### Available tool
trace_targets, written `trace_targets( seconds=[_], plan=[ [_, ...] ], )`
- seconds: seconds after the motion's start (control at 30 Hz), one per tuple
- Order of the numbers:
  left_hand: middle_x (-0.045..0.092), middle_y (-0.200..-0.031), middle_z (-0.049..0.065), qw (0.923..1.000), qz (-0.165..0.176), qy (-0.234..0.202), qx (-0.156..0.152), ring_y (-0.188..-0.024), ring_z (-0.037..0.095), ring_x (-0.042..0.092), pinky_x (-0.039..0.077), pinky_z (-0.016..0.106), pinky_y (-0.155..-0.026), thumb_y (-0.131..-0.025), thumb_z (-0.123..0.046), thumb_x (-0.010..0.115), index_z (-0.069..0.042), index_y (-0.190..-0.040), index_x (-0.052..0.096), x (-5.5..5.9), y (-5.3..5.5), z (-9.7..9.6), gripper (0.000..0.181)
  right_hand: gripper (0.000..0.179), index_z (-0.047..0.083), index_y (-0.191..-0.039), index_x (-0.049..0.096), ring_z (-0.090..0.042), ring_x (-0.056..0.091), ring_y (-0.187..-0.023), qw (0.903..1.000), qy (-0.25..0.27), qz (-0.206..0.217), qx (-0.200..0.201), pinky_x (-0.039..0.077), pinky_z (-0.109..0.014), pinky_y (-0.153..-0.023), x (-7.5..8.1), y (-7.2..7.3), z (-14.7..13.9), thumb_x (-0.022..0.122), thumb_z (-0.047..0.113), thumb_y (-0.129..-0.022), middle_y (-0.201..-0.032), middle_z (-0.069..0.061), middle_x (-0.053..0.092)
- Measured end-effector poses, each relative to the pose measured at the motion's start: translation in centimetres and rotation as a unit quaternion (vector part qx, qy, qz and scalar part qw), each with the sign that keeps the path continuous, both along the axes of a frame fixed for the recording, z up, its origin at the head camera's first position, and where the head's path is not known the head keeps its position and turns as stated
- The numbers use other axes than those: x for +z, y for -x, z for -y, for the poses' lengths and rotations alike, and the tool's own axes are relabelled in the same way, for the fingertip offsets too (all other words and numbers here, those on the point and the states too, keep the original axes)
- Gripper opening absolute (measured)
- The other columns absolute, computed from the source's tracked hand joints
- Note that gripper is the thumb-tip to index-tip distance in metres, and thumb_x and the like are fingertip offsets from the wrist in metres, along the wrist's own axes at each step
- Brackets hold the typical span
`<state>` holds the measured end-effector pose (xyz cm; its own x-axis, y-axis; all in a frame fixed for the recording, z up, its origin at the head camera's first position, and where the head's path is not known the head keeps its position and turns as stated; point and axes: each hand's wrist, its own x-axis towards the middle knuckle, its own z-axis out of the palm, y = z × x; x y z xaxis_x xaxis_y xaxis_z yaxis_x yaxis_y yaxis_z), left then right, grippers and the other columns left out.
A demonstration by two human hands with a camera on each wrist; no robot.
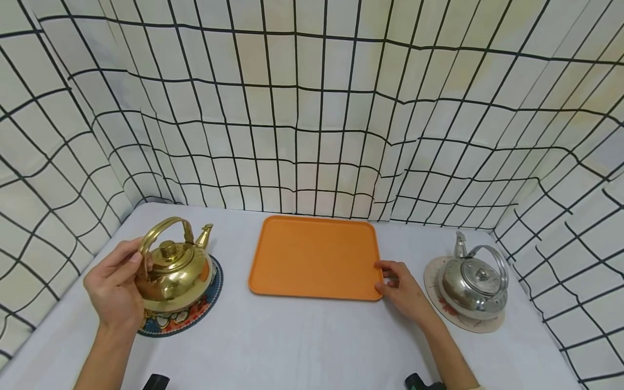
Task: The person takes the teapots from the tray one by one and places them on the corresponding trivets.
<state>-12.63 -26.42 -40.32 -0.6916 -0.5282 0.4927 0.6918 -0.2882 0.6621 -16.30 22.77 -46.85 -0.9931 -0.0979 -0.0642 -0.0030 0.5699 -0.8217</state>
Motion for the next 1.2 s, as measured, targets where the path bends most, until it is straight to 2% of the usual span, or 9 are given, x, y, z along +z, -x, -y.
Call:
trace_targets(
  seconds=[0.27,0.73,0.87,1.0,1.1,1.2],
  plan=[
    [0.075,-0.082,0.018,0.9984,-0.038,-0.022,-0.037,-0.061,0.021,0.057,0.051,0.023,-0.058,-0.096,0.02,0.044,0.028,-0.103,0.067,-0.5,-0.2,0.3,0.025,0.047,0.005,-0.141,0.059,-0.028,0.056,-0.122,1.0,-0.005,-0.002,-0.002,0.047,-0.021,-0.095,0.0,0.0,0.0,0.071,0.001,-0.096,-0.137,-0.017,0.053],
    [0.072,-0.077,0.023,0.9956,-0.045,-0.053,-0.063,-0.059,0.025,0.054,0.049,0.026,-0.056,-0.096,0.02,0.037,0.027,-0.098,0.067,-0.9,-1.1,0.4,0.032,0.046,0.005,-0.14,0.059,-0.028,0.057,-0.122,0.9999,-0.007,-0.009,0.002,0.048,-0.021,-0.095,-0.1,0.1,-0.1,0.071,0.001,-0.095,-0.137,-0.017,0.054],
    [0.069,-0.073,0.022,0.9955,-0.037,-0.067,-0.056,-0.058,0.024,0.053,0.049,0.026,-0.057,-0.097,0.017,0.037,0.027,-0.099,0.067,-0.9,-1.5,0.6,0.032,0.046,0.005,-0.14,0.059,-0.028,0.056,-0.123,0.9999,-0.008,-0.009,0.003,0.048,-0.022,-0.097,-0.2,0.1,-0.1,0.071,0.001,-0.096,-0.138,-0.017,0.054],
    [0.069,-0.07,0.019,0.9977,-0.016,-0.061,-0.027,-0.056,0.023,0.053,0.048,0.025,-0.055,-0.096,0.016,0.036,0.024,-0.097,0.068,-1.0,-1.9,0.7,0.034,0.047,0.005,-0.141,0.059,-0.028,0.056,-0.123,0.9999,-0.008,-0.008,0.003,0.048,-0.022,-0.097,-0.2,0.1,-0.1,0.071,0.001,-0.096,-0.138,-0.017,0.054],
    [0.068,-0.069,0.015,0.9989,0.012,-0.045,0.001,-0.055,0.021,0.052,0.047,0.024,-0.054,-0.097,0.014,0.035,0.02,-0.095,0.07,-1.0,-2.0,0.7,0.035,0.047,0.005,-0.141,0.059,-0.029,0.057,-0.123,0.9999,-0.007,-0.008,0.002,0.048,-0.02,-0.095,-0.3,0.1,0.0,0.071,0.001,-0.095,-0.137,-0.017,0.054],
    [0.066,-0.068,0.015,0.9983,0.019,-0.055,0.003,-0.055,0.022,0.049,0.044,0.025,-0.054,-0.096,0.011,0.037,0.019,-0.093,0.069,-1.1,-2.2,0.6,0.033,0.047,0.004,-0.14,0.059,-0.029,0.057,-0.122,0.9999,-0.008,-0.01,0.001,0.047,-0.02,-0.095,-0.2,0.0,0.0,0.071,0.0,-0.095,-0.136,-0.017,0.054]
  ],
)
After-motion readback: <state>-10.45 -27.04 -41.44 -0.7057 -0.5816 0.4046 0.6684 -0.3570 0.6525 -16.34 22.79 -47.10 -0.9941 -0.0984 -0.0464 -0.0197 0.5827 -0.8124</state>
